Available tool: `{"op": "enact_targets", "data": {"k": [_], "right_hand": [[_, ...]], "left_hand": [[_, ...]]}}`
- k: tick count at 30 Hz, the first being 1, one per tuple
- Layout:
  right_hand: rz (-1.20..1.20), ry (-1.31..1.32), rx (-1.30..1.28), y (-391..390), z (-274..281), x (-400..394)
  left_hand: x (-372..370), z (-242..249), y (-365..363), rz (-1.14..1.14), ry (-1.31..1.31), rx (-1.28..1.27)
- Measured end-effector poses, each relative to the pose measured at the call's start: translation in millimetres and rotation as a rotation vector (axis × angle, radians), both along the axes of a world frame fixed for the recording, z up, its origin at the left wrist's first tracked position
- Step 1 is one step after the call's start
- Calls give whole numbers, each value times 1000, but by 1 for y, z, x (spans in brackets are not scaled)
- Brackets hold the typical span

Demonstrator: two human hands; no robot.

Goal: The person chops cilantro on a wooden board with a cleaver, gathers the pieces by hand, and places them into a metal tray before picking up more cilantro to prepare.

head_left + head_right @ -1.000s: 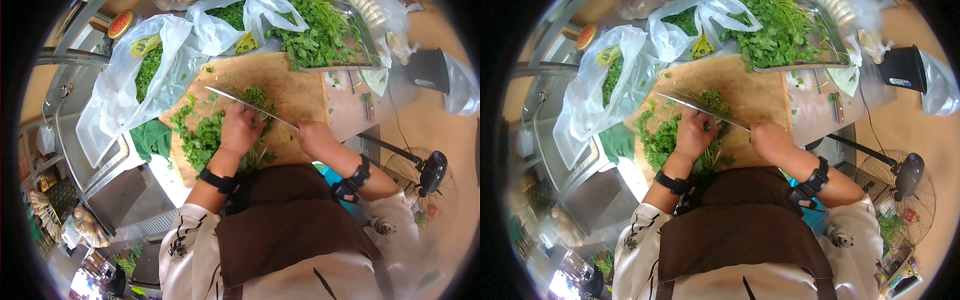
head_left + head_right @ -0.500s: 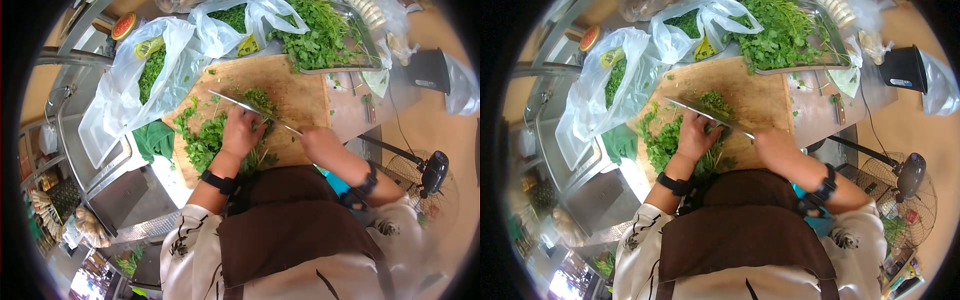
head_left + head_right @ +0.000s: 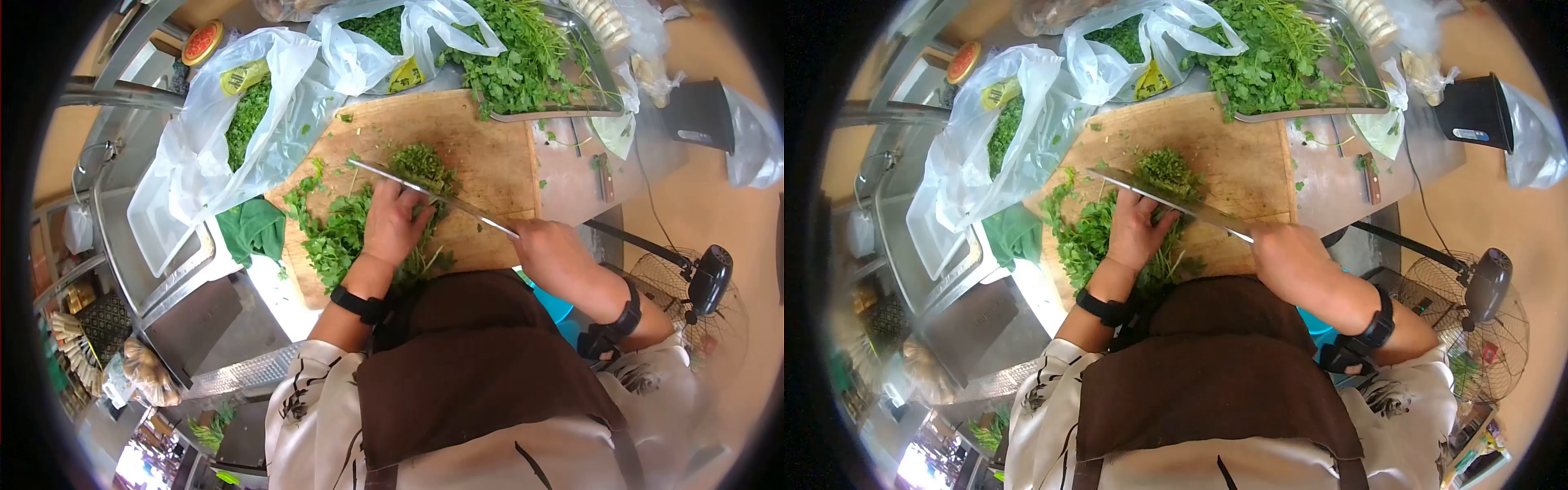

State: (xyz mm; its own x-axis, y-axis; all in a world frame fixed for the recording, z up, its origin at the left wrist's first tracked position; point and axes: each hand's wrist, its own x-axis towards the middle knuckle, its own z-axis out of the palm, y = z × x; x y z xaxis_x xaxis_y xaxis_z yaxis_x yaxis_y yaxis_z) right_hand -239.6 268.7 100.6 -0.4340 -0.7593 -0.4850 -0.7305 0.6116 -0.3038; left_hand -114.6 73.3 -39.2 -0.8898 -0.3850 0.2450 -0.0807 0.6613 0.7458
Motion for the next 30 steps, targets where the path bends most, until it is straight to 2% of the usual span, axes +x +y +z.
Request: {"op": "enact_targets", "data": {"k": [4, 7, 11, 14, 16, 20, 23, 26, 30], "right_hand": [[29, -5, 0, -19, -64, 0], [77, 19, -40, -27, -82, -10], [91, 62, -155, -7, -58, -7], [-6, 17, 10, -5, 1, 0], [-11, -1, 9, 0, 9, 1], [8, -33, 115, -6, -9, 1], [27, -27, 10, -17, -76, -2], [27, -3, -21, -28, -81, -4], [-25, -19, -50, -25, -49, -10]], "left_hand": [[3, 1, 0, -18, -47, 21], [2, 5, -1, 13, -76, -10], [5, 0, 1, 16, -80, 13], [3, -2, 1, 19, 4, 21], [0, -1, -1, 12, 36, -2], [2, -1, 0, 21, -2, -5], [2, 2, 0, 7, -39, 1], [2, 5, 2, 67, -73, 7], [2, 6, 2, 70, -69, -17]]}}
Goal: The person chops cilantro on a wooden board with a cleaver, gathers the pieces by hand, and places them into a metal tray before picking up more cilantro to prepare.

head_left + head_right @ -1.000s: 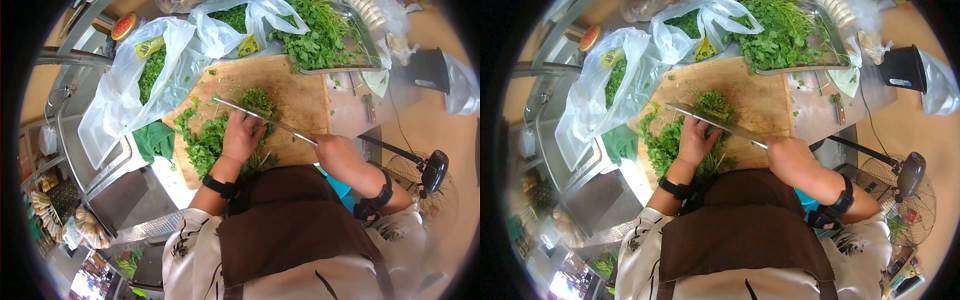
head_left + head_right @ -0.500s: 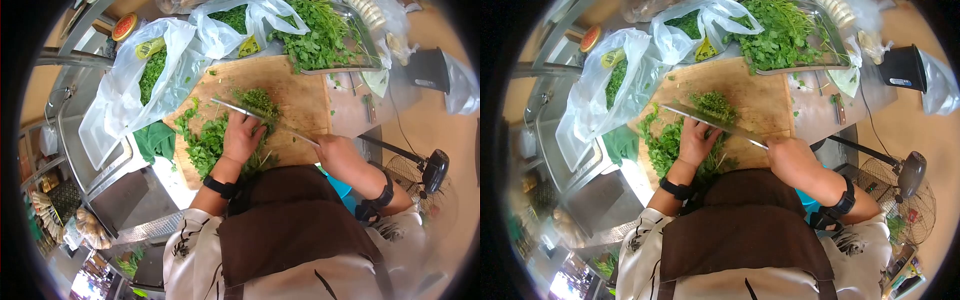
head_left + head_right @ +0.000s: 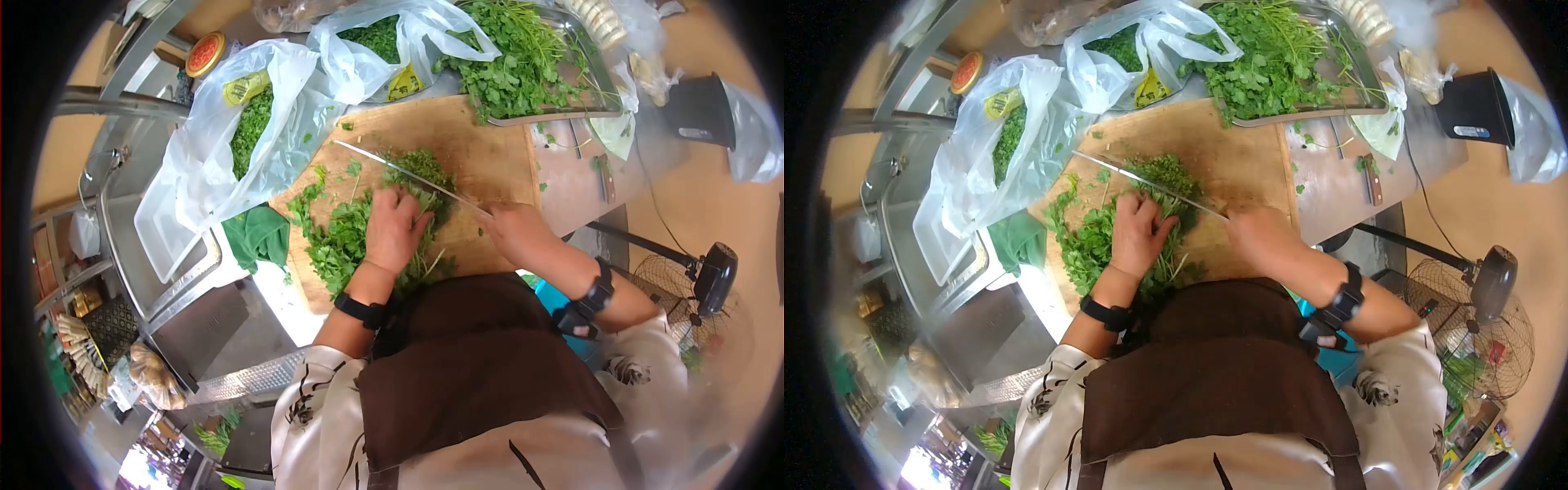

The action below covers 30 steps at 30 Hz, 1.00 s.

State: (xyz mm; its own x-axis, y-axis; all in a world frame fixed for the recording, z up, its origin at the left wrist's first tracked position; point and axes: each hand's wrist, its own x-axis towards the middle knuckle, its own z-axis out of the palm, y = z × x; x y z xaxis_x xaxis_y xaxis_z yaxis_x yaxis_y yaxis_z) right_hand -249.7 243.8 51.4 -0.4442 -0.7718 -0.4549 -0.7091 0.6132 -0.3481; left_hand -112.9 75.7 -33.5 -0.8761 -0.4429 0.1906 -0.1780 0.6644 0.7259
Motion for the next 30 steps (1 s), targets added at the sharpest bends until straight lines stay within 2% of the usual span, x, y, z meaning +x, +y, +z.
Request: {"op": "enact_targets", "data": {"k": [2, 5, 11, 14, 17, 19, 21, 26, 28, 30], "right_hand": [[-35, -24, -59, 12, 25, 7], [-9, -22, 128, 21, 55, 10], [12, -10, 66, 26, 61, 14], [-15, -63, 186, 13, 57, 13], [8, -62, 163, 7, 0, 12], [17, -46, 42, 3, -31, 11], [23, -46, -23, 2, -38, 10], [40, 9, -105, 17, -8, 9], [43, -3, 13, 21, 33, 14], [36, 0, 59, 25, 51, 15]], "left_hand": [[4, 0, 2, -38, 24, -24], [2, -4, -1, -43, 94, -44], [0, -5, -3, -54, 85, -10], [1, -8, -3, -46, 58, 3], [2, -3, -2, -43, -1, -2], [3, 2, -2, -51, -8, -3], [6, 6, -2, -55, -16, -22], [9, 5, -1, -53, -9, -11], [10, 1, -1, -54, 26, 11], [7, -1, -4, -66, 59, 0]]}}
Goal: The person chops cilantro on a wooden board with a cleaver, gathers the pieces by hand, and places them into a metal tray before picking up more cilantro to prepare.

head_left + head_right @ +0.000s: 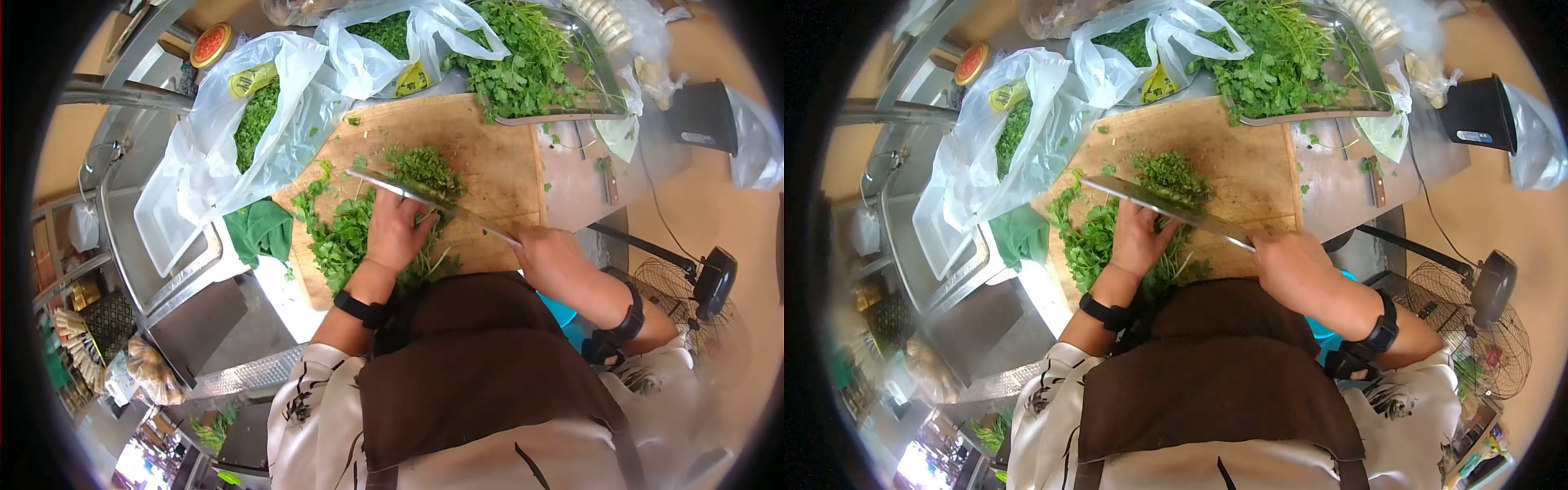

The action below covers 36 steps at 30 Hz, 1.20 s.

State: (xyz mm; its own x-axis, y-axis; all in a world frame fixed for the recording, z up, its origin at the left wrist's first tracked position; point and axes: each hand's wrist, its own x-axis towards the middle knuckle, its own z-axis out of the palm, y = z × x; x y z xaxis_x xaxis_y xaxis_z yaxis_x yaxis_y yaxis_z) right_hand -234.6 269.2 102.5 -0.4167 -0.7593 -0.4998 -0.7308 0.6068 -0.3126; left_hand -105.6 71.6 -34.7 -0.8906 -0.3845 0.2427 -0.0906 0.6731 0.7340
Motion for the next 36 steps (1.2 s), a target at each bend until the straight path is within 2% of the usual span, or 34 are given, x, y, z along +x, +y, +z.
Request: {"op": "enact_targets", "data": {"k": [7, 10, 14, 17, 20, 22, 26, 32, 36], "right_hand": [[5, -19, 80, -6, -3, 3], [10, -50, 72, -22, -36, 0], [22, 16, -93, -28, -92, 1], [22, 14, -119, -25, -75, -7], [-48, 5, -98, -16, -32, -1], [9, -2, -41, -3, -6, 2], [-30, -19, -5, 0, 11, 4], [18, -29, 4, -21, -78, -3], [-21, -11, -59, -26, -81, 3]], "left_hand": [[-1, 0, -2, -29, -16, -15], [2, 0, -1, -44, -70, 1], [2, 2, 0, -33, -87, -2], [2, 2, 2, -6, -56, -31], [2, 5, 4, 20, -52, -8], [2, -4, 3, 4, 1, 5], [2, -1, 1, -18, -12, 14], [1, 5, 4, 32, -87, -5], [4, 1, 1, -51, -27, -46]]}}
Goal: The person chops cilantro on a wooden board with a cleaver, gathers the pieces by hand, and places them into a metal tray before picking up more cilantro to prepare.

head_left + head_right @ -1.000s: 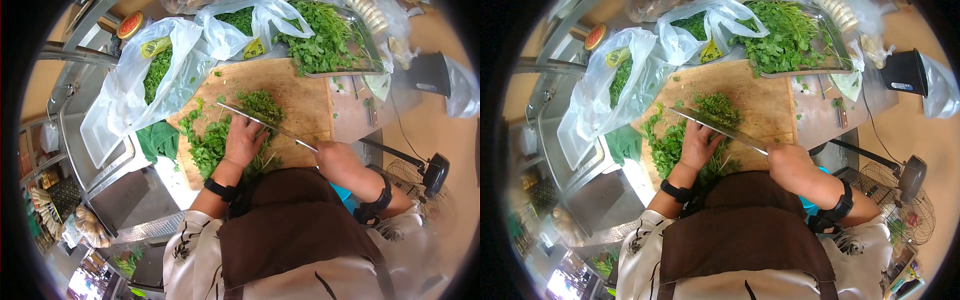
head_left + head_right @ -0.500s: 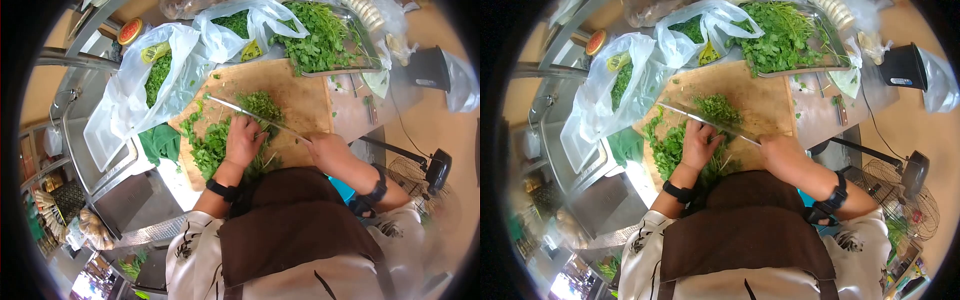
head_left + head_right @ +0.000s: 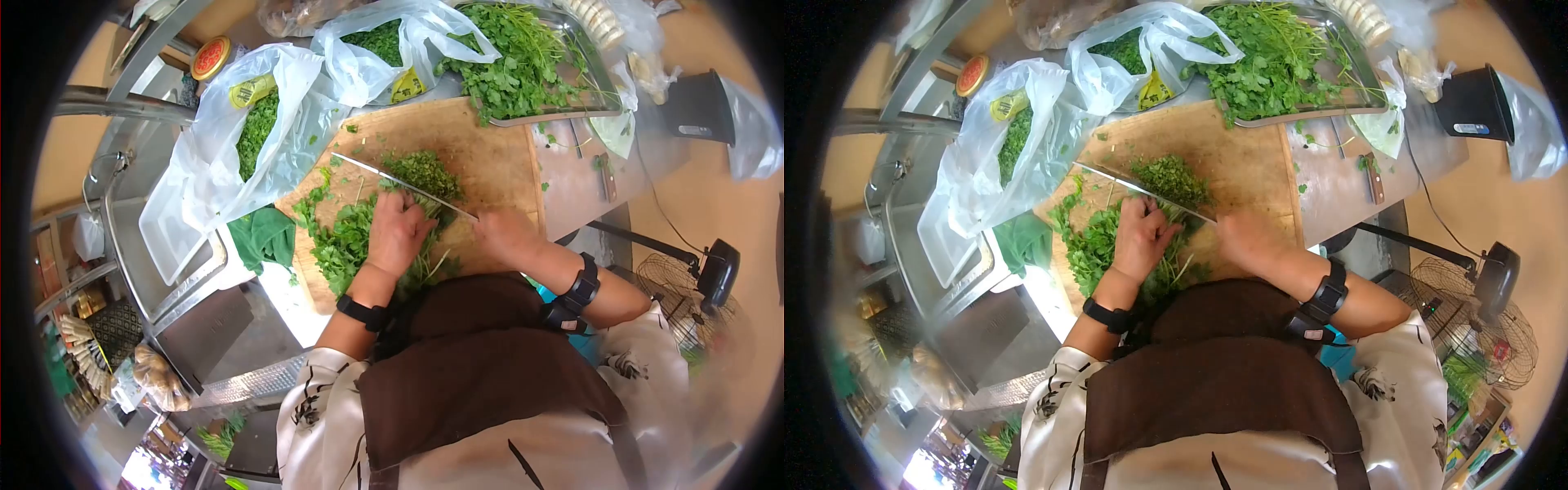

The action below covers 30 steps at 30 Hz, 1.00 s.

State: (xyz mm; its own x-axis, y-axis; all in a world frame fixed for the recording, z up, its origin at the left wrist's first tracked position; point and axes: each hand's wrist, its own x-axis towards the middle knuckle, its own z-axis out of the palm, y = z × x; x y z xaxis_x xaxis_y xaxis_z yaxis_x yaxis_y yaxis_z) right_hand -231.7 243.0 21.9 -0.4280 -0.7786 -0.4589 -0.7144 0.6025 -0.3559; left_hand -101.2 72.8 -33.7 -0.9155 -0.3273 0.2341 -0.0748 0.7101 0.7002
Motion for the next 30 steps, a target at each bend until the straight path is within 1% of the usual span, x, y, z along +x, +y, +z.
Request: {"op": "enact_targets", "data": {"k": [2, 5, 8, 11, 13, 14, 15, 17, 20, 23, 26, 27, 29, 30], "right_hand": [[33, -31, 14, 0, 5, -9], [72, 23, -110, 14, 13, -8], [-23, 6, -66, 19, 70, 1], [42, 0, 34, 31, 91, 2], [13, -17, 76, 32, 100, 4], [-1, -25, 97, 31, 102, 4], [34, -17, 102, 32, 96, 4], [107, -3, 111, 37, 68, 4], [32, -32, 90, 10, 25, 1], [38, 47, -59, 2, -9, 6], [97, 57, -115, 11, -1, -1], [55, 52, -103, 11, 13, -4], [-34, 12, -55, 20, 58, 6], [-21, 17, -17, 27, 73, 9]], "left_hand": [[-2, -1, 1, 11, 36, 0], [0, 11, 2, 32, -27, -1], [0, 15, 3, 39, -20, -44], [-1, 1, 3, 23, 32, -71], [-1, 1, 2, 35, 36, -22], [-1, 1, 2, 42, 37, 2], [-1, 0, 1, 46, 20, 26], [0, -2, 2, 57, -17, 73], [1, 5, 1, 29, -74, 38], [2, 10, -1, -6, -50, 26], [5, 9, 1, 24, -26, 1], [3, 8, 0, 43, -7, -1], [8, 4, 5, 77, 4, 17], [9, 1, 5, 70, 24, 27]]}}
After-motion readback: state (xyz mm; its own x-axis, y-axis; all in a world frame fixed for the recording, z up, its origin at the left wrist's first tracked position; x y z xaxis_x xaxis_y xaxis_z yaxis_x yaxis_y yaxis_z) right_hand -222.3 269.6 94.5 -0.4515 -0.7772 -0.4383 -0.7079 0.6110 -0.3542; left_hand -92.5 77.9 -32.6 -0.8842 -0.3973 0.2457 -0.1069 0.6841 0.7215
